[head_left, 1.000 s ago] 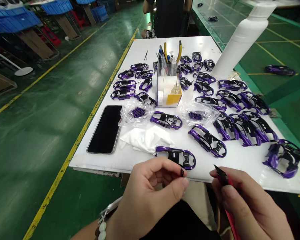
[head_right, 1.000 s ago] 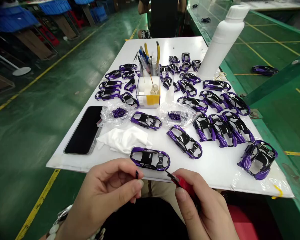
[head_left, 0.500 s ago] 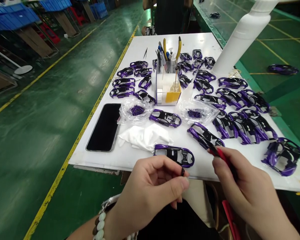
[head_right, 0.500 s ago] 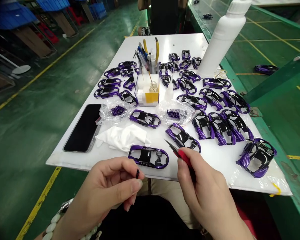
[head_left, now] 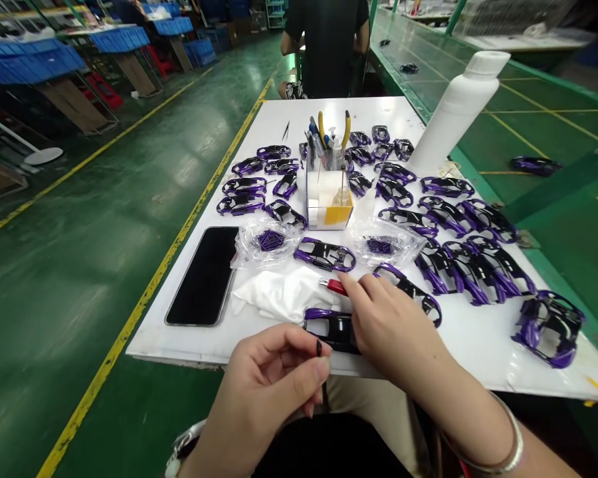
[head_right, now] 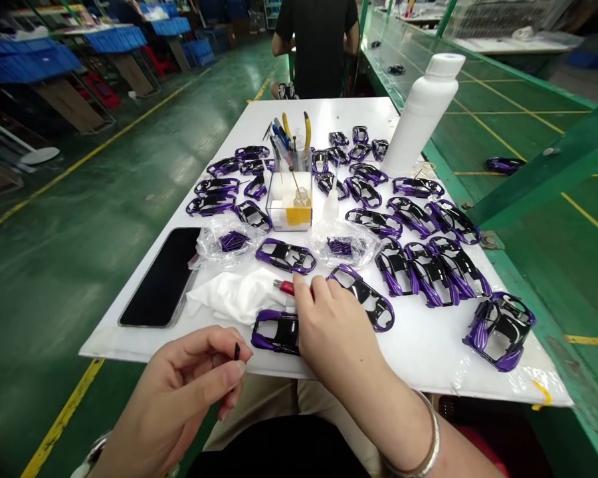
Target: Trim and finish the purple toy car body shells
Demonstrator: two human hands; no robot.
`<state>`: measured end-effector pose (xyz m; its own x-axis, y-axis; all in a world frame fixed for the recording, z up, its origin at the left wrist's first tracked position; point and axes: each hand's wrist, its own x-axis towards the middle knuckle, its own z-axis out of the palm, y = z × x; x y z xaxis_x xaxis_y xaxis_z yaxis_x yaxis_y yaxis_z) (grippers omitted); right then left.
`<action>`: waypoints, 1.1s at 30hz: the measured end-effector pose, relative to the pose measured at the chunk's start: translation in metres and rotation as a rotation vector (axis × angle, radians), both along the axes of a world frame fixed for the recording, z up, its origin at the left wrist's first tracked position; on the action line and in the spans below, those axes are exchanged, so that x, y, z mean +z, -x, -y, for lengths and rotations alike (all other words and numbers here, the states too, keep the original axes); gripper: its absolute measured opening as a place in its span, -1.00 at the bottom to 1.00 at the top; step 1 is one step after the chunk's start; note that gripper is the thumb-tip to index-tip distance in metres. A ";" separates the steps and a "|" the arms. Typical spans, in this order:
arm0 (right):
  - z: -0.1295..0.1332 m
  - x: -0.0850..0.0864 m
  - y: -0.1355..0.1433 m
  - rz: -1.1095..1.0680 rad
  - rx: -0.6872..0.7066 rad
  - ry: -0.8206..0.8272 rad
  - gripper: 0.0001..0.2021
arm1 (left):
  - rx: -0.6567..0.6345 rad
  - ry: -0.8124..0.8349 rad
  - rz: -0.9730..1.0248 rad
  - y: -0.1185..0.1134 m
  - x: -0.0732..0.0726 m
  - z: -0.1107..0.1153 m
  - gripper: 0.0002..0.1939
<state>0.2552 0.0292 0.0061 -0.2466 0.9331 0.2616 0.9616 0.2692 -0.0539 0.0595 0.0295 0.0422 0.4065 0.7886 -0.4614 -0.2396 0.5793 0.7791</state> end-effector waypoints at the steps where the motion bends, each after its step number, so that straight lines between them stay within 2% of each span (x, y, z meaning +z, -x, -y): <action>1: -0.004 0.000 0.002 -0.002 0.020 0.013 -0.53 | 0.009 -0.005 -0.002 0.000 0.000 -0.001 -0.84; 7: -0.028 0.001 0.011 -0.093 0.153 0.081 -0.59 | 0.054 -0.020 -0.018 0.001 -0.004 -0.007 -0.86; 10: -0.036 -0.001 0.011 -0.141 0.196 0.043 -0.63 | 0.068 -0.039 -0.014 0.002 -0.006 -0.008 -0.85; 13: -0.030 0.001 0.005 -0.183 0.154 -0.075 -0.66 | 0.080 -0.088 -0.035 0.004 -0.006 -0.009 -0.87; 15: -0.016 0.005 -0.001 -0.213 0.122 -0.144 -0.69 | 0.094 -0.155 -0.090 0.006 -0.005 -0.010 -0.90; 18: 0.014 0.011 -0.011 -0.296 0.178 -0.105 -0.73 | 0.145 -0.370 -0.308 0.012 -0.002 -0.013 -0.89; 20: 0.033 0.009 -0.016 -0.337 0.231 0.013 -0.68 | 0.196 -0.588 -0.530 0.017 -0.004 -0.017 -0.86; 22: 0.046 0.002 -0.019 -0.329 0.228 0.096 -0.59 | 0.219 -0.839 -0.740 0.024 -0.009 -0.021 -0.81; 24: 0.051 -0.007 -0.020 -0.318 0.189 0.097 -0.58 | 0.169 -1.090 -0.873 0.030 -0.016 -0.024 -0.76; 26: 0.051 -0.015 -0.020 -0.355 0.175 0.068 -0.61 | 0.076 -1.268 -0.907 0.034 -0.022 -0.027 -0.80; 30: 0.045 -0.018 -0.021 -0.491 0.198 0.079 -0.65 | -0.027 -1.383 -0.829 0.034 -0.028 -0.028 -0.87; 33: 0.045 -0.016 -0.022 -0.650 0.135 0.172 -0.65 | -0.053 -1.384 -0.787 0.033 -0.028 -0.027 -0.85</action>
<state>0.2774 -0.0160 -0.0096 -0.2070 0.9468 0.2464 0.6781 0.3204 -0.6615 0.0265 0.0563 0.0146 0.4625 0.7525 0.4688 0.4558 -0.6553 0.6023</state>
